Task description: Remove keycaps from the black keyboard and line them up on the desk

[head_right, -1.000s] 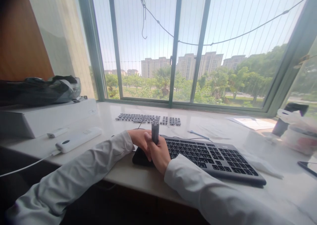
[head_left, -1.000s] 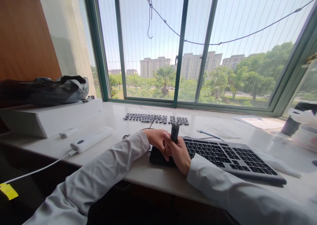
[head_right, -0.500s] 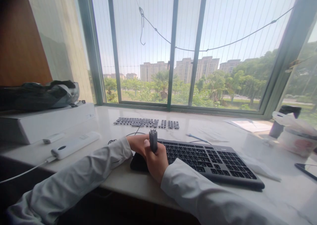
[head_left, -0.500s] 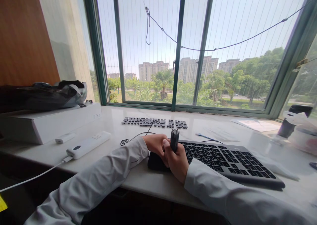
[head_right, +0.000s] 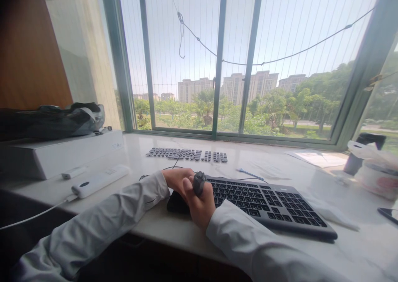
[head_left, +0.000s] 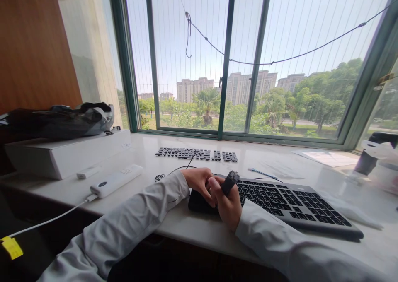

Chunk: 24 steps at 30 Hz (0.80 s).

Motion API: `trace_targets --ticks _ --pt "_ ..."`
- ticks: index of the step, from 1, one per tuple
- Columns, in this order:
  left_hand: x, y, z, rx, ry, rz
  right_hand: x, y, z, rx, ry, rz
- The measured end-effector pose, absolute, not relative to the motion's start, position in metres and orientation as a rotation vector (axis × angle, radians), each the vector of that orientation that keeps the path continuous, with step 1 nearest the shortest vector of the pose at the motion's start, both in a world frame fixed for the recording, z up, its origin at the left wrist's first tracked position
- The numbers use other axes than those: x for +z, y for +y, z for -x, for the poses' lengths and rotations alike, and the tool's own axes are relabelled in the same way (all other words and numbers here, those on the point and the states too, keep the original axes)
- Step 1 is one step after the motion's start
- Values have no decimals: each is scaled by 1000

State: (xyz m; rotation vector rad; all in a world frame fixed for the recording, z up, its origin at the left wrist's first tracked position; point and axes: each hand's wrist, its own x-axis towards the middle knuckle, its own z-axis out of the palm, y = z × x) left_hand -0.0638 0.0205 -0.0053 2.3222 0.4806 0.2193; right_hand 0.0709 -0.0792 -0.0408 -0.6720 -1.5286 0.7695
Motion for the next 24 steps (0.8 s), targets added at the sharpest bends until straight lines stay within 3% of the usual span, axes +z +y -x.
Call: trace_targets --ticks 6,11,18,20,24 --pt "5 19 65 285 527 -2313 -19 -69 -85 627 -1404 667" --pt "27 24 78 697 651 -2324 -7 -40 -107 471 -1335 798" --pt "40 60 134 1336 1525 -2352 -13 -22 -117 366 -1415 1001" --pt "30 78 154 1288 1915 -2355 -13 -23 -115 357 -1457 1000" --pt "0 105 184 722 2314 -2280 -14 -25 -113 349 -1530 996"
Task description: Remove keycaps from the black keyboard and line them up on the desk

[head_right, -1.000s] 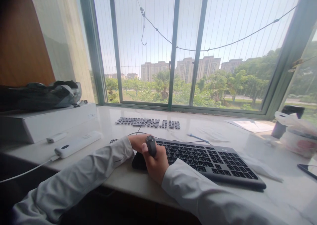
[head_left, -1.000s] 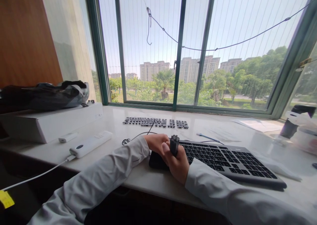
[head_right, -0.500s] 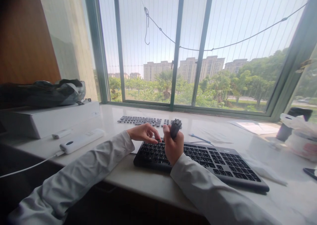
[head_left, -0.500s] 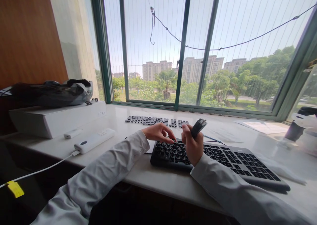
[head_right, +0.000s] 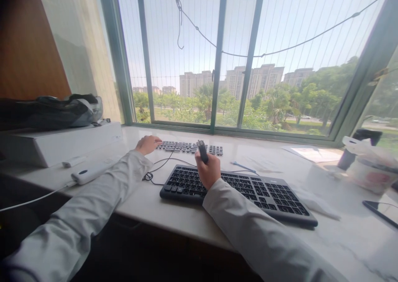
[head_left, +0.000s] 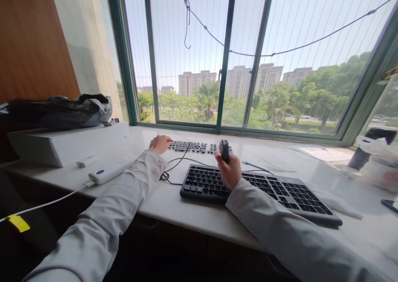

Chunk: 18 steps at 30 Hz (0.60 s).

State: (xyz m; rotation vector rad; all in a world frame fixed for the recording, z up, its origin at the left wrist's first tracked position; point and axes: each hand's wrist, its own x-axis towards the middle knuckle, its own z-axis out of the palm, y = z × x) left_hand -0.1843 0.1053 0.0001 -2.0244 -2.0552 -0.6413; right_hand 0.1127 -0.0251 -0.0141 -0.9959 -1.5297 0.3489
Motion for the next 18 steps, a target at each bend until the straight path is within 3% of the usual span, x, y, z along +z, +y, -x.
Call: trace_targets --ticks 18 --pt "-39 135 197 -443 -2078 1963 -19 -23 -112 394 -1572 989"
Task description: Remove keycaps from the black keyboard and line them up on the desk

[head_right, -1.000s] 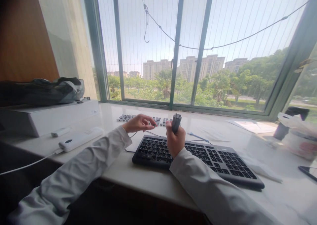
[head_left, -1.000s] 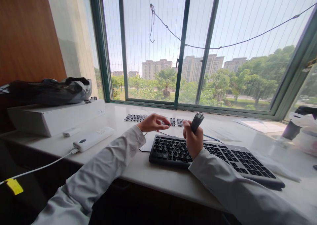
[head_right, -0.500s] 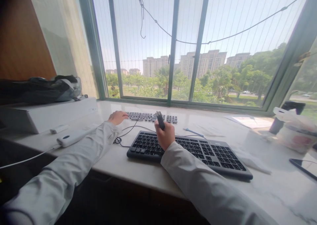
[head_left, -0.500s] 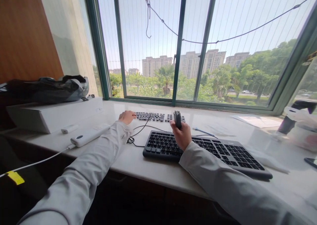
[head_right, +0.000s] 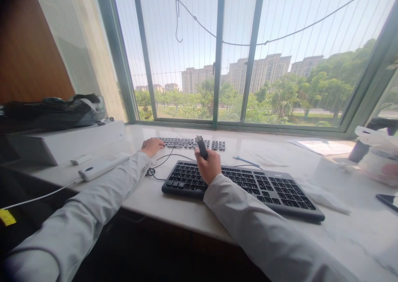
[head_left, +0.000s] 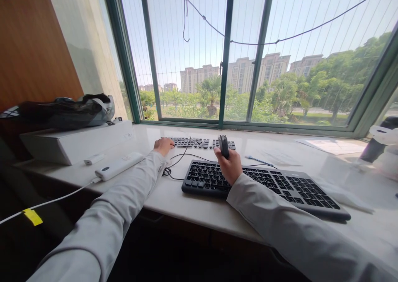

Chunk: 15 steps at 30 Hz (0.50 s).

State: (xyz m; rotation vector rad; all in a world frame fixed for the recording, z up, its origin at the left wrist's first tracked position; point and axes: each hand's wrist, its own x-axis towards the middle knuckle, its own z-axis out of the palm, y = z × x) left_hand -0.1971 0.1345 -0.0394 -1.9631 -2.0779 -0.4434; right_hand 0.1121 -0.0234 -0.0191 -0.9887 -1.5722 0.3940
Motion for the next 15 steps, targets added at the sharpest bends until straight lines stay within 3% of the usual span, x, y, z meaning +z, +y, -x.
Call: trace_targets --ticks 15 --pt "-39 133 191 -483 -2059 1907 -18 -25 -112 396 -1578 999"
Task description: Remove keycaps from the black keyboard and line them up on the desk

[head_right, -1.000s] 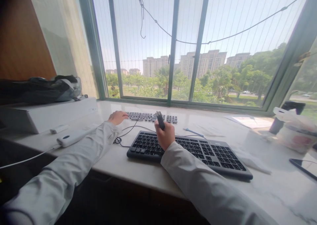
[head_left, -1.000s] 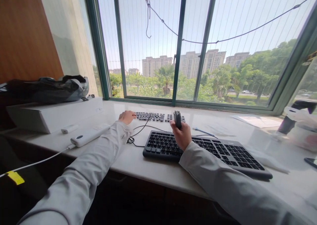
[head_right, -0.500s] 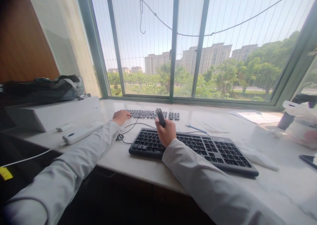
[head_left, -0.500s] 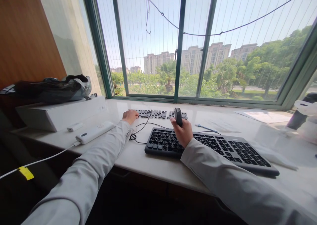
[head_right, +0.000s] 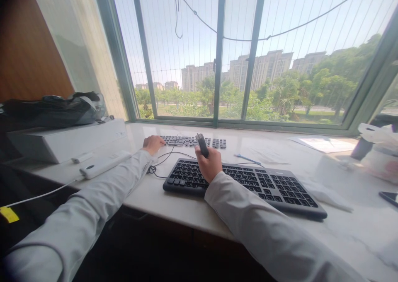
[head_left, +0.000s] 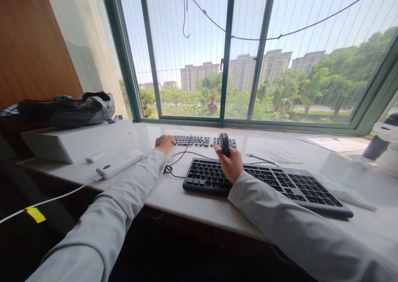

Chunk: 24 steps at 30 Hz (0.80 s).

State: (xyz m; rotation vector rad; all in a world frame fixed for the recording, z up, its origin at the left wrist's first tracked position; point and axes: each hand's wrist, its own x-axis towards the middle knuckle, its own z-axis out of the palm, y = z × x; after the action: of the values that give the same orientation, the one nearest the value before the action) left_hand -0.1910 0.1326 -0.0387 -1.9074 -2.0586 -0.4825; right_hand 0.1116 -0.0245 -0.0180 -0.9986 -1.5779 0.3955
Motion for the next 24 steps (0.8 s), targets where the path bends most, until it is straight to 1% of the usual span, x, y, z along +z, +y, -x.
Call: trace_targets --ticks 13,19,21,24 --pt "-34 129 189 -486 -2069 1906 -19 -24 -112 412 -1582 994" --pt "-23 122 185 -526 -2062 1859 -20 -23 -111 427 -1559 1003" --pt "-15 116 179 -581 -2034 1831 -20 -23 -112 433 -1551 1005" --pt "1 102 164 -901 -1860 1836 -21 -22 -112 452 -1537 1002"
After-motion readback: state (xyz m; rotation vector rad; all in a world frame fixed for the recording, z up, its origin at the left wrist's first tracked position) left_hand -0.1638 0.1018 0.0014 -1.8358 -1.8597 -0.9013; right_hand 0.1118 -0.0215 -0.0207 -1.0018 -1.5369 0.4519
